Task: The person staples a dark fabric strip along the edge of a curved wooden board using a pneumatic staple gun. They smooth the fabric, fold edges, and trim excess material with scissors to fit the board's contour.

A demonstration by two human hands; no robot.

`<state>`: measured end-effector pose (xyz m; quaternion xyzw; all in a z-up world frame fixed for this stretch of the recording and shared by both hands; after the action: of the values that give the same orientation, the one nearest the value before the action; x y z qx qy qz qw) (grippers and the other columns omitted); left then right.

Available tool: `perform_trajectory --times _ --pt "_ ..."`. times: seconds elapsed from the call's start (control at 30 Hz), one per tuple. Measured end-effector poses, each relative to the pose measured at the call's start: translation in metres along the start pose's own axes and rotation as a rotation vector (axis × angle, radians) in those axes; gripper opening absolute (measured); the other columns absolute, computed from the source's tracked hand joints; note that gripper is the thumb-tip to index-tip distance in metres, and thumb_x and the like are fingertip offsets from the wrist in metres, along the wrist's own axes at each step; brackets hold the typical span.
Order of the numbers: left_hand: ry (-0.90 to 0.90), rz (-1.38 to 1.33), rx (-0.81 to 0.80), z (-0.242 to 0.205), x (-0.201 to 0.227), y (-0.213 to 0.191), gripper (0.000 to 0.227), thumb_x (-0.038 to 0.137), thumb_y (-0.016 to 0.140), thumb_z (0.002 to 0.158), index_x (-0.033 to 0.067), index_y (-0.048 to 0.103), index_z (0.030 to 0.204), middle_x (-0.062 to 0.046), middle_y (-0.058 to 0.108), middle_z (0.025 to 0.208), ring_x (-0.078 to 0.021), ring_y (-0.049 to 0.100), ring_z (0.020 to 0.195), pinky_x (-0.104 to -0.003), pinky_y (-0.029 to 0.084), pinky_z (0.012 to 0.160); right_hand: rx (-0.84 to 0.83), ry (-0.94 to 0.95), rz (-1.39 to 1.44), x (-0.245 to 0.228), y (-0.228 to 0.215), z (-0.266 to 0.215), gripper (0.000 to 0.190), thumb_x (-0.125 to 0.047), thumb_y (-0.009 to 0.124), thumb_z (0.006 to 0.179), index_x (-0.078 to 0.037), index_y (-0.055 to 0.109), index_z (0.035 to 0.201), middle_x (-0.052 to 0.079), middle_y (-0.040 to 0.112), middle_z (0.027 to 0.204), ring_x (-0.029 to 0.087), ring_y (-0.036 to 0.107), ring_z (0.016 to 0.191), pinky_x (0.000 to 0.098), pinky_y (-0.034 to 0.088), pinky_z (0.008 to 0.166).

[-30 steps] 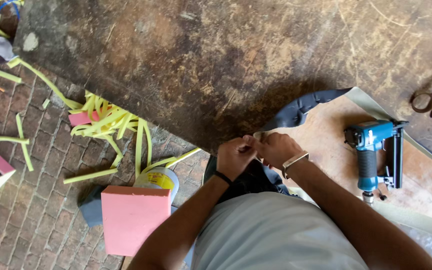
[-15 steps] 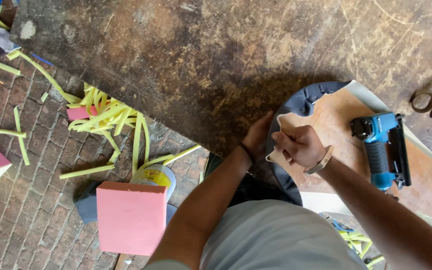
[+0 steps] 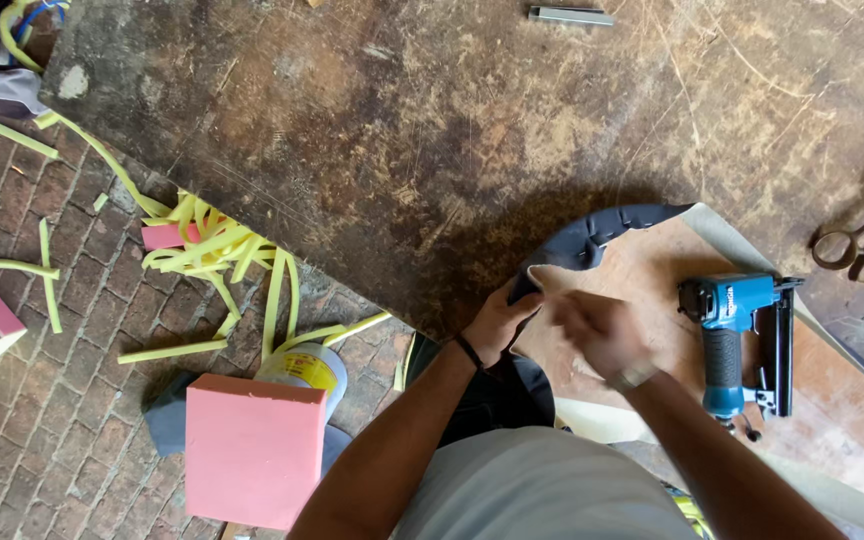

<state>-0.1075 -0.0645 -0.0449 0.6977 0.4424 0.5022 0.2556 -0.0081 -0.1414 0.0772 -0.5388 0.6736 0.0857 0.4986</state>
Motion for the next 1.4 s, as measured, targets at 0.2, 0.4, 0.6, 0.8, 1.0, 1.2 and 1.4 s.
perform_trajectory --times 0.2,0.4,0.6,0.8,1.0,1.2,1.4 --pt "-0.027 0.480 0.153 0.007 -0.004 -0.015 0.052 0.028 0.075 0.095 0.0009 0.059 0.137 -0.007 0.067 0.112 -0.0164 0.060 0.101 -0.034 0.051 0.091 0.478 0.037 -0.973 0.037 -0.129 -0.101 0.064 -0.038 0.086 0.078 -0.001 0.059 0.123 0.025 0.066 0.114 0.041 0.067 0.099 0.0514 0.057 0.080" --pt "-0.016 0.534 0.109 0.007 0.004 -0.007 0.061 0.030 0.076 0.092 0.0031 0.052 0.141 -0.008 0.069 0.118 -0.0194 0.064 0.107 -0.035 0.052 0.095 0.537 0.282 -0.582 0.105 -0.142 -0.097 0.085 -0.036 0.081 0.082 0.005 0.036 0.142 0.025 0.066 0.104 0.040 0.068 0.081 0.0499 0.057 0.068" --pt "-0.028 0.539 0.115 0.005 0.015 -0.009 0.070 0.024 0.079 0.088 0.0047 0.045 0.145 -0.011 0.067 0.126 -0.0227 0.065 0.115 -0.036 0.052 0.099 0.169 0.545 -0.460 -0.003 -0.123 -0.090 0.042 -0.034 0.080 0.083 0.002 0.065 0.097 0.017 0.071 0.073 0.032 0.070 0.065 0.0459 0.059 0.064" --pt "0.101 0.543 0.093 0.003 0.007 -0.005 0.059 0.013 0.076 0.088 0.0006 0.052 0.140 -0.015 0.069 0.132 -0.0239 0.065 0.122 -0.035 0.049 0.105 -0.195 0.485 -0.762 -0.092 -0.027 -0.051 0.034 -0.035 0.077 0.082 -0.004 0.076 0.094 0.016 0.074 0.069 0.030 0.074 0.066 0.0442 0.059 0.069" --pt "0.158 0.584 0.047 0.010 0.007 -0.007 0.065 0.008 0.079 0.083 0.0002 0.050 0.140 -0.016 0.067 0.132 -0.0257 0.063 0.123 -0.036 0.048 0.107 -0.175 0.549 -0.766 -0.103 -0.004 -0.035 0.034 -0.032 0.074 0.082 -0.008 0.074 0.107 0.019 0.076 0.074 0.032 0.075 0.070 0.0452 0.061 0.072" --pt "0.029 0.517 0.004 0.009 0.007 0.000 0.080 0.019 0.086 0.078 0.0011 0.046 0.144 -0.016 0.064 0.137 -0.0249 0.062 0.124 -0.038 0.049 0.108 -0.006 0.679 -0.694 -0.049 -0.046 -0.059 0.044 -0.039 0.073 0.088 -0.004 0.070 0.115 0.021 0.079 0.087 0.034 0.076 0.075 0.0469 0.065 0.074" --pt "-0.050 0.124 -0.099 0.007 0.005 -0.010 0.067 0.035 0.063 0.102 0.0005 0.041 0.155 -0.013 0.057 0.147 -0.0215 0.056 0.132 -0.034 0.042 0.113 0.490 0.318 -0.891 0.030 -0.122 -0.102 0.072 -0.030 0.081 0.087 -0.002 0.053 0.147 0.028 0.072 0.109 0.047 0.070 0.096 0.0544 0.056 0.088"
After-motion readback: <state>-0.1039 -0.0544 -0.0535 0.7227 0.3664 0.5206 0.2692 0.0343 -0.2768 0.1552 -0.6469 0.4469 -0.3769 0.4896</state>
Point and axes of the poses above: each hand's wrist, its own z-axis towards the middle knuckle, its own y-axis out of the palm, x = y × z, the point moved 6 cm from there along z, towards the middle knuckle
